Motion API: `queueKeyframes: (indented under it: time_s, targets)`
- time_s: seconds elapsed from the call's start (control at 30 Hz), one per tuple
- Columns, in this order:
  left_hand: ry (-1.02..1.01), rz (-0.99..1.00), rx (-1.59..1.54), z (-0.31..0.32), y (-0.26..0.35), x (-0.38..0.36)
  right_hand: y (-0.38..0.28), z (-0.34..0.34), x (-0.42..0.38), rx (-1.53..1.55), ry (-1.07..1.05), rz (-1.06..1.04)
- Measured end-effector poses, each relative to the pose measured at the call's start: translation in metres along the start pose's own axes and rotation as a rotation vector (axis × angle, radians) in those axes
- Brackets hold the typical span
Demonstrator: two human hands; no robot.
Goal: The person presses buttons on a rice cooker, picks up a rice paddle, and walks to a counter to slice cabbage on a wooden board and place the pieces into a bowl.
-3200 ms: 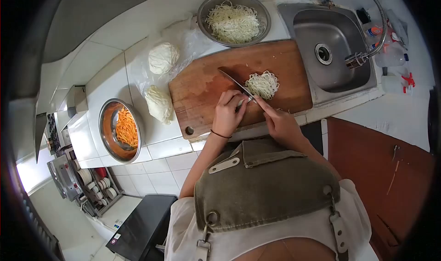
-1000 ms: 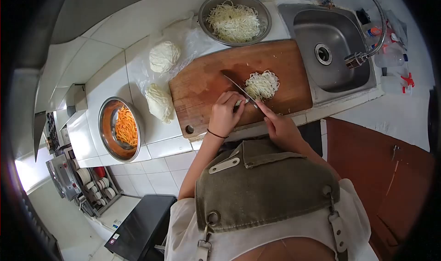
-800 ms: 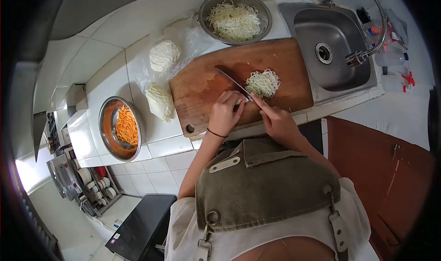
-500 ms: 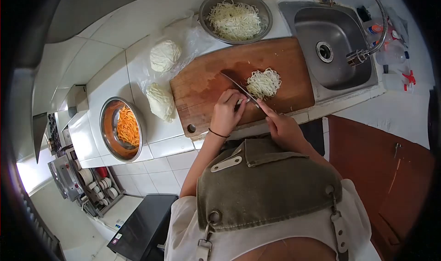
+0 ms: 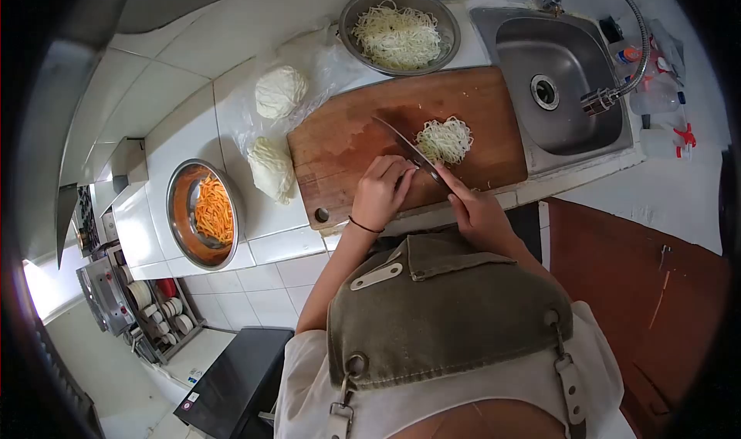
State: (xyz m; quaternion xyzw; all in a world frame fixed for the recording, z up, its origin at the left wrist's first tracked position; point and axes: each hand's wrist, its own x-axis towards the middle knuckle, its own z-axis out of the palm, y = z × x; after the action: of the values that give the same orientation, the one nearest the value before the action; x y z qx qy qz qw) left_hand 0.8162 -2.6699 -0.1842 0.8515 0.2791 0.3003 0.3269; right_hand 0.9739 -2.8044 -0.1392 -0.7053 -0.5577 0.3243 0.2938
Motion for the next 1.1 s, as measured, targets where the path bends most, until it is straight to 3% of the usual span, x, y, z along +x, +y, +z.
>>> queueKeyframes:
  time_s: [0.23, 0.3, 0.43, 0.87, 1.1]
  targets:
    - [0.051, -0.076, -0.008, 0.004, 0.001, -0.002, -0.008, -0.007, -0.001, -0.045, -0.161, 0.184]
    - [0.058, -0.166, 0.023, 0.005, 0.005, -0.002, -0.007, -0.006, -0.002, -0.037, -0.135, 0.149]
    - [0.144, -0.118, 0.109, 0.008, 0.007, -0.002, 0.002, 0.004, -0.006, -0.047, -0.037, 0.019]
    - [0.114, -0.167, 0.074, 0.010, 0.006, -0.007, -0.001, 0.008, 0.002, -0.217, -0.143, 0.101]
    - [0.088, -0.118, 0.075, 0.005, 0.006, -0.006, 0.000, 0.012, 0.011, -0.170, -0.024, -0.013]
